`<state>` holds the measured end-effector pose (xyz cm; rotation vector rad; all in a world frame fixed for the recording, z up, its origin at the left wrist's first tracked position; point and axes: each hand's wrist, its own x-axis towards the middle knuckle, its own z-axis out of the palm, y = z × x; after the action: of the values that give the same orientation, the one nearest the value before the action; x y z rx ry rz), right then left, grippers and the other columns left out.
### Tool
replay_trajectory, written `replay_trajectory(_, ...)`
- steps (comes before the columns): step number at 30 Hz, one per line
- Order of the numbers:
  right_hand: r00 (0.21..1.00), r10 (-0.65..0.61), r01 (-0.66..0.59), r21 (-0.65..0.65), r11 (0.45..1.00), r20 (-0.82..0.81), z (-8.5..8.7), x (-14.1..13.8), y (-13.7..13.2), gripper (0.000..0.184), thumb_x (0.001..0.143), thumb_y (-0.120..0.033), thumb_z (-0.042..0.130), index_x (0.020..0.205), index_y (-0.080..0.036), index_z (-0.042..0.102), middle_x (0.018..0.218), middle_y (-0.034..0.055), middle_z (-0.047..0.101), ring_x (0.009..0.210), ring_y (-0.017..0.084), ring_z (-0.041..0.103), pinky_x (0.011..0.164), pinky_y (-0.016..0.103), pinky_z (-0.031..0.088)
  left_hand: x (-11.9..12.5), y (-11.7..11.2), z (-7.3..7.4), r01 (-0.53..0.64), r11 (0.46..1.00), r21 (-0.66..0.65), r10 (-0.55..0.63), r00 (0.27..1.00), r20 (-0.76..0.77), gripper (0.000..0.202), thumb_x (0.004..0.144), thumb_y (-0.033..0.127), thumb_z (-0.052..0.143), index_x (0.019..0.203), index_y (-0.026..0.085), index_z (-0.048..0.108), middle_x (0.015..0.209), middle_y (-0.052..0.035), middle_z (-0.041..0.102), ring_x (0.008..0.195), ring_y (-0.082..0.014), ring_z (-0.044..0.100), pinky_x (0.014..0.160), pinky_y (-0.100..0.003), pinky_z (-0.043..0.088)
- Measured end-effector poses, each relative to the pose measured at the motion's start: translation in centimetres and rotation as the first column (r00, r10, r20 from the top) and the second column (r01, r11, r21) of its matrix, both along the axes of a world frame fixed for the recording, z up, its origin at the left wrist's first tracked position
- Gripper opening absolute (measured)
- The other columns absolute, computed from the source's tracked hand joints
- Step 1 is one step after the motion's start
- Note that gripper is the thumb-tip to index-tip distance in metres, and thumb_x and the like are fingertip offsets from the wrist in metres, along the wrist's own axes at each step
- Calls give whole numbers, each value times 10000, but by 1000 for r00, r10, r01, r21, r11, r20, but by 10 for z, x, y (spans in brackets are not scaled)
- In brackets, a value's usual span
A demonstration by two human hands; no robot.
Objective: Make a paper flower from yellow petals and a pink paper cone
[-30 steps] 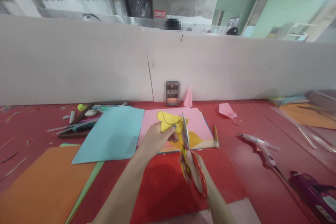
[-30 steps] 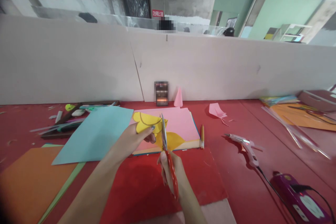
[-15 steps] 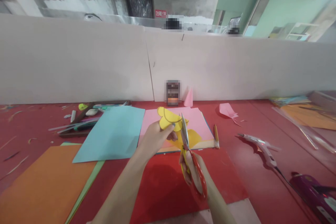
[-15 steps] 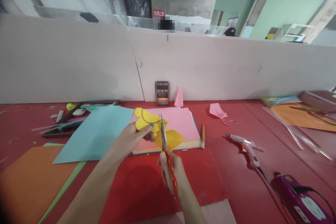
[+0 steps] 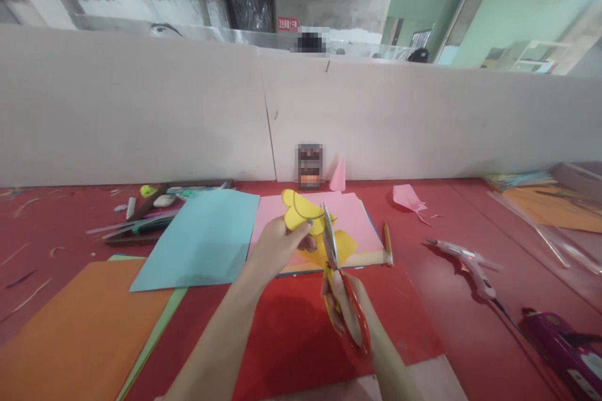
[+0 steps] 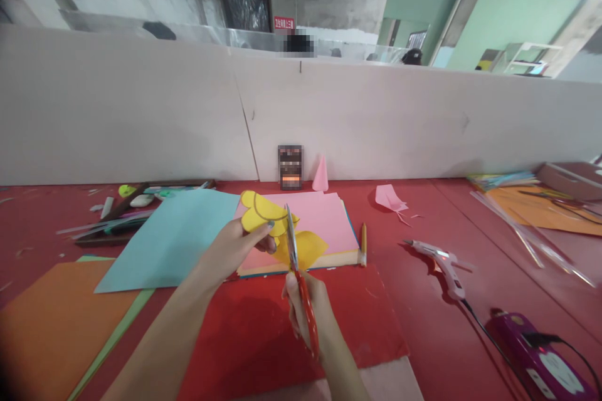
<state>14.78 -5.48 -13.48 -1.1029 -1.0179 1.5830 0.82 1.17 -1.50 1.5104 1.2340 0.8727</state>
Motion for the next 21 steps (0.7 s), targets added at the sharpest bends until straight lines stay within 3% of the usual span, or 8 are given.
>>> replay_trajectory(5, 999, 35, -35, -12, 999, 25, -3, 1, 2, 555, 685, -740, 399, 672, -188, 450, 387, -83, 376, 248, 45, 319, 275, 177, 286, -1, 1, -2, 5, 1000, -1, -5, 1000, -22, 219, 764, 336, 492, 726, 145, 591, 666, -41, 656, 640, -170, 614, 650, -306, 483)
replay_trajectory(9, 998, 34, -34, -4, 999, 50, 0, 0, -2, 555, 692, -736, 399, 680, -184, 458, 387, -86, 362, 250, 43, 307, 276, 177, 281, -5, 5, -1, -178, 968, 178, 181, 983, -4, 303, 744, 327, 525, 1010, 188, 562, 976, -42, 635, 829, -179, 600, 681, -291, 479)
replay_trajectory(13, 999, 13, -14, 22, 1000, 46, 4, -1, -4, 515, 727, -696, 412, 695, -184, 467, 397, -92, 354, 257, 37, 291, 277, 168, 269, -16, 10, 0, -259, 918, 300, 283, 958, -39, 247, 730, 323, 546, 945, 220, 611, 995, -20, 632, 873, -176, 577, 754, -284, 445)
replay_trajectory(18, 994, 103, -104, -32, 994, -44, 7, 2, 1, 547, 668, -726, 447, 687, -180, 488, 415, -82, 378, 275, 50, 329, 295, 185, 308, -20, 11, 0, -185, 964, 190, 197, 979, -47, 161, 682, 312, 596, 787, 193, 622, 834, -26, 647, 805, -169, 589, 713, -267, 450)
replay_trajectory(21, 998, 44, -44, -3, 999, -49, 13, 2, -1, 540, 701, -718, 411, 692, -185, 498, 436, -70, 394, 294, 51, 320, 307, 193, 314, -15, 8, 1, -64, 995, 81, 70, 995, -71, 199, 686, 316, 589, 836, 189, 615, 762, -22, 625, 730, -162, 587, 623, -257, 459)
